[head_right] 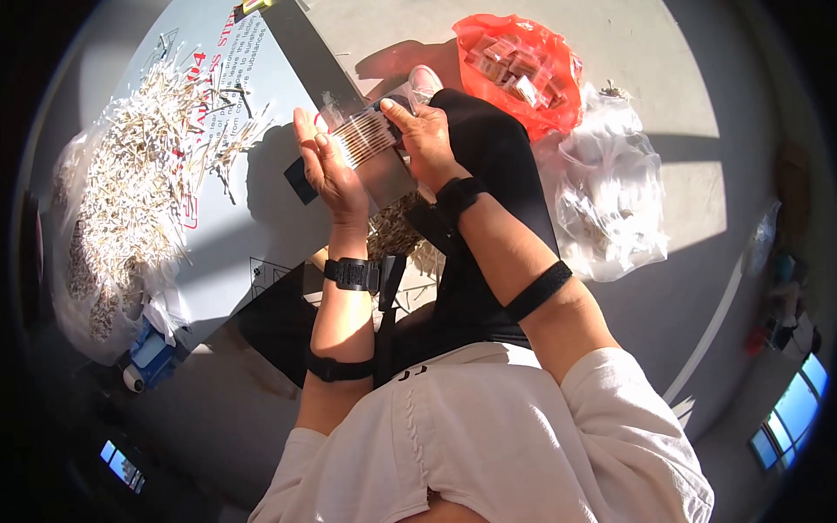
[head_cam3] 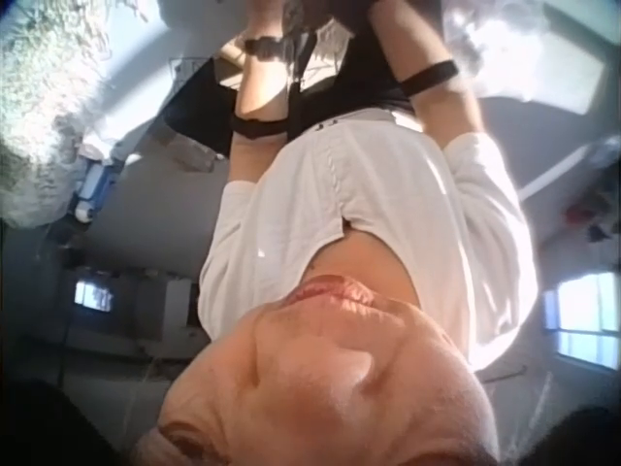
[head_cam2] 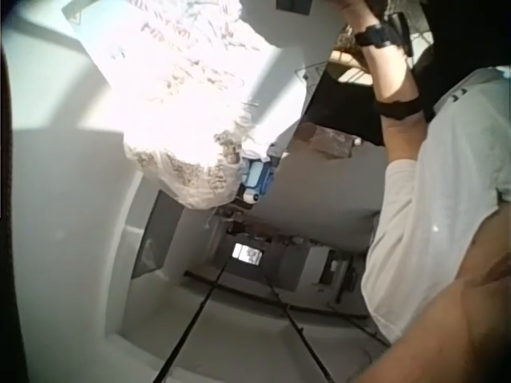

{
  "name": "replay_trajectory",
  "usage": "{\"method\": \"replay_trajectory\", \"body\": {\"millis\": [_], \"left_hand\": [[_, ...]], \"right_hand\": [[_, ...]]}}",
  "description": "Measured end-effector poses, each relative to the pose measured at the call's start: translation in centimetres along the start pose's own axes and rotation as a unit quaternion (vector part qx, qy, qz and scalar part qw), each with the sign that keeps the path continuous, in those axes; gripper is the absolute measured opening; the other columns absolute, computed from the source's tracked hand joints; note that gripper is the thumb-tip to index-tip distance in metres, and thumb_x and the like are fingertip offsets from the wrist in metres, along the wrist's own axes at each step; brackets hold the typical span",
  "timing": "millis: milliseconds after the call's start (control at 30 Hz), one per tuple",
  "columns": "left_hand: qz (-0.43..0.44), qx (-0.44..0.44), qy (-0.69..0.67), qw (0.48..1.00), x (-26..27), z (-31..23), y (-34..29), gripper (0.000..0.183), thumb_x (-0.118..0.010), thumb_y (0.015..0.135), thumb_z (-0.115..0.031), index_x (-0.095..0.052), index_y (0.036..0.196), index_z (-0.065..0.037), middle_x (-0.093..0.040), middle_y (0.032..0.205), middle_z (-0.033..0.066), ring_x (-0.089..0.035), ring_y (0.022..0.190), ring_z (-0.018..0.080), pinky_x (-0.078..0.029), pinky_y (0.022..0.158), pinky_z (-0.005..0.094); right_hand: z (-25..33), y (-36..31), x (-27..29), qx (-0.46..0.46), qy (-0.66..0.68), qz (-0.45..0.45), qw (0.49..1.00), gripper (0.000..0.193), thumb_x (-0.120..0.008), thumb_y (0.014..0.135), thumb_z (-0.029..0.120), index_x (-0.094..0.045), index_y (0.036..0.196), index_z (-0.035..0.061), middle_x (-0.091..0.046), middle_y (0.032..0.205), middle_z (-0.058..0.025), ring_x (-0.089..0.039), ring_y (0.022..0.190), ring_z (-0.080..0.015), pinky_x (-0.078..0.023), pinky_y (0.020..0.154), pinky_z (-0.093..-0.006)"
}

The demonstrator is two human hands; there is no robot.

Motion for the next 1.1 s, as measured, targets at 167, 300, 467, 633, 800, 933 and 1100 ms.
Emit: {"method": "replay_trajectory", "body": {"millis": [167, 300, 467, 633, 800, 933, 1100], "left_hand": [[0.021, -0.044, 0.091, 0.995, -0.4, 0.5, 0.3, 0.062, -0.034, 0.105, -0.033, -0.015, 0.15, 0.004, -0.018, 0.156, 0.0241, -0.019, 0.145, 0.0292, -0.016, 0.118, 0.0391], [0.019, -0.046, 0.077, 0.996, -0.9, 0.6, 0.4, 0.057, -0.035, 0.104, -0.026, -0.018, 0.148, 0.007, -0.015, 0.157, 0.0236, -0.015, 0.147, 0.0318, -0.015, 0.118, 0.0412], [0.016, -0.087, 0.112, 0.99, 0.5, 0.4, 0.4, 0.055, -0.042, 0.103, -0.02, -0.021, 0.148, 0.005, -0.02, 0.155, 0.024, -0.02, 0.145, 0.0329, -0.022, 0.117, 0.0418], [-0.068, -0.186, 0.302, 0.932, 5.3, -1.9, 2.8, 0.032, -0.06, 0.085, 0.003, -0.055, 0.117, 0.001, -0.056, 0.121, 0.0181, -0.053, 0.115, 0.033, -0.043, 0.099, 0.0418], [-0.133, -0.166, 0.476, 0.853, 13.6, -3.5, 7.1, 0.022, -0.063, 0.075, 0.006, -0.062, 0.095, -0.002, -0.059, 0.106, 0.0138, -0.055, 0.103, 0.0326, -0.043, 0.094, 0.0415], [-0.167, -0.078, 0.57, 0.8, 19.8, -3.4, 9.5, 0.017, -0.065, 0.072, 0.002, -0.065, 0.087, -0.006, -0.06, 0.102, 0.0131, -0.054, 0.103, 0.0329, -0.043, 0.092, 0.0405], [-0.234, -0.007, 0.52, 0.821, 26.1, -2.7, 10.5, 0.016, -0.065, 0.073, 0.0, -0.067, 0.089, -0.004, -0.065, 0.091, 0.0127, -0.063, 0.089, 0.0279, -0.049, 0.084, 0.0376]], "right_hand": [[0.4, -0.6, -0.9, 0.011, 0.063, -0.004, 0.998, 0.019, -0.071, 0.089, 0.02, -0.067, 0.078, 0.0046, -0.063, 0.072, 0.0024, -0.052, 0.06, -0.004, -0.042, 0.053, -0.0229], [0.2, -0.1, -0.4, 0.032, 0.047, 0.037, 0.998, 0.018, -0.069, 0.09, 0.018, -0.066, 0.08, 0.0041, -0.065, 0.076, 0.0009, -0.056, 0.063, -0.005, -0.045, 0.057, -0.0225], [1.3, -1.5, -0.9, -0.008, 0.059, 0.048, 0.997, 0.018, -0.071, 0.088, 0.019, -0.068, 0.09, 0.0015, -0.068, 0.083, -0.003, -0.063, 0.069, -0.0096, -0.051, 0.063, -0.0256], [0.8, -1.2, 0.2, -0.013, -0.02, 0.016, 1.0, 0.018, -0.076, 0.083, 0.015, -0.069, 0.091, 0.0012, -0.07, 0.085, -0.0051, -0.066, 0.072, -0.0113, -0.053, 0.067, -0.0259], [0.9, -1.2, 0.5, 0.006, -0.076, 0.009, 0.997, 0.019, -0.077, 0.083, 0.021, -0.068, 0.09, 0.0062, -0.067, 0.079, 0.0002, -0.057, 0.06, -0.0047, -0.042, 0.052, -0.0202], [1.1, -1.1, 0.7, 0.002, -0.03, -0.036, 0.999, 0.02, -0.079, 0.081, 0.024, -0.066, 0.08, 0.0087, -0.049, 0.062, 0.0084, -0.035, 0.048, -0.001, -0.024, 0.046, -0.0178], [1.5, -0.9, 2.1, -0.01, 0.001, -0.09, 0.996, 0.032, -0.073, 0.085, 0.039, -0.066, 0.091, 0.0089, -0.053, 0.067, 0.0062, -0.04, 0.05, -0.0033, -0.03, 0.046, -0.0186]]}}
Point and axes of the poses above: each hand's wrist, its own y-axis towards the middle knuckle, its own x-axis out of the back of the hand, z = x × y, the point moved 3 cm from there along y, towards the middle knuckle
